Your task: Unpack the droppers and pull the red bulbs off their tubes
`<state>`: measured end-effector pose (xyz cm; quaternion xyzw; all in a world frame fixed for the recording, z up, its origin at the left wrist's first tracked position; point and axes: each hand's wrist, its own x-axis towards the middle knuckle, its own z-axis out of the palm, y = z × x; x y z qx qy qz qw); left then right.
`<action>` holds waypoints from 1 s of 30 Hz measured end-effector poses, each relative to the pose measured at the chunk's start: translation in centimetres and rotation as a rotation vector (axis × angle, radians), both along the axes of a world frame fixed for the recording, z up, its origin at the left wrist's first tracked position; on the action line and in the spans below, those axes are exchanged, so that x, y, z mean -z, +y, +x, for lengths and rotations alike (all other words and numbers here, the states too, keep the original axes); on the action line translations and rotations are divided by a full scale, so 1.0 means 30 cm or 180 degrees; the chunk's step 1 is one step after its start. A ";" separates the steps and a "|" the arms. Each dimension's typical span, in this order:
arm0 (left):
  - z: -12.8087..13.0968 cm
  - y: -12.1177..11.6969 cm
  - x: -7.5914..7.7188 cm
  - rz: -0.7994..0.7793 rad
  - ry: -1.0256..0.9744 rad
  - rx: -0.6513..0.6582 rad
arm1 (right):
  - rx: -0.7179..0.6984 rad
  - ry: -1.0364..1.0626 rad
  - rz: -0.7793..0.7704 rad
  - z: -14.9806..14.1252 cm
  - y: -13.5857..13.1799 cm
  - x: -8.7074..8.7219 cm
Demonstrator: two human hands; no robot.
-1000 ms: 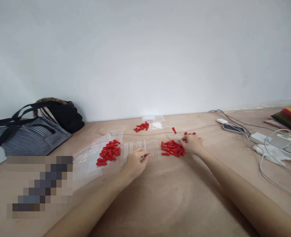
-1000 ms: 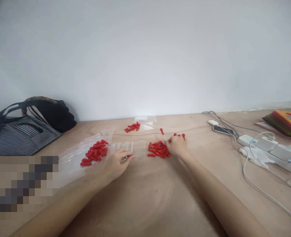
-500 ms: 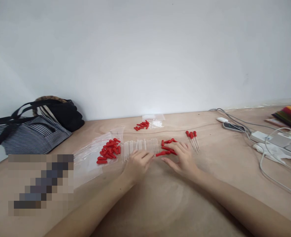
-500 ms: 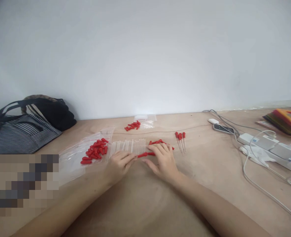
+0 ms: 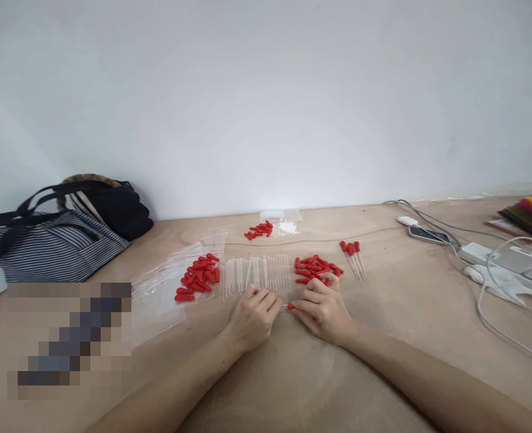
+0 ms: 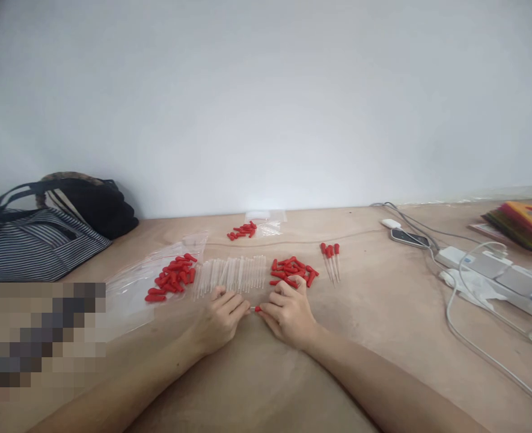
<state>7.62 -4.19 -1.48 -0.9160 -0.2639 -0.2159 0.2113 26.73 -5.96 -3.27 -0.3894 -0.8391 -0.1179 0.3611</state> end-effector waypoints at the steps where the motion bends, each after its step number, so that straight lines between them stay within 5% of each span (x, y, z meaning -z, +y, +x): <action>1: -0.003 0.000 0.002 -0.0022 -0.0011 -0.0041 | 0.0026 0.0010 0.0002 0.004 -0.001 0.003; 7: -0.031 0.022 0.000 -0.0630 -0.0410 -0.0387 | 0.0458 0.0295 0.0002 0.042 0.021 -0.002; 12: -0.013 0.086 -0.094 -0.1920 -0.1296 -0.0970 | 0.0955 0.0278 -0.0141 0.083 0.064 -0.021; 16: 0.029 0.196 -0.148 -0.2755 -0.1344 -0.1654 | 0.1233 0.0266 -0.0224 0.130 0.101 -0.017; 21: 0.099 0.302 -0.131 -0.2755 -0.1047 -0.1973 | 0.1428 0.0382 -0.0456 0.188 0.143 0.000; 30: 0.182 0.295 -0.121 -0.2188 -0.0390 -0.2215 | 0.1444 0.0659 -0.0690 0.199 0.156 -0.001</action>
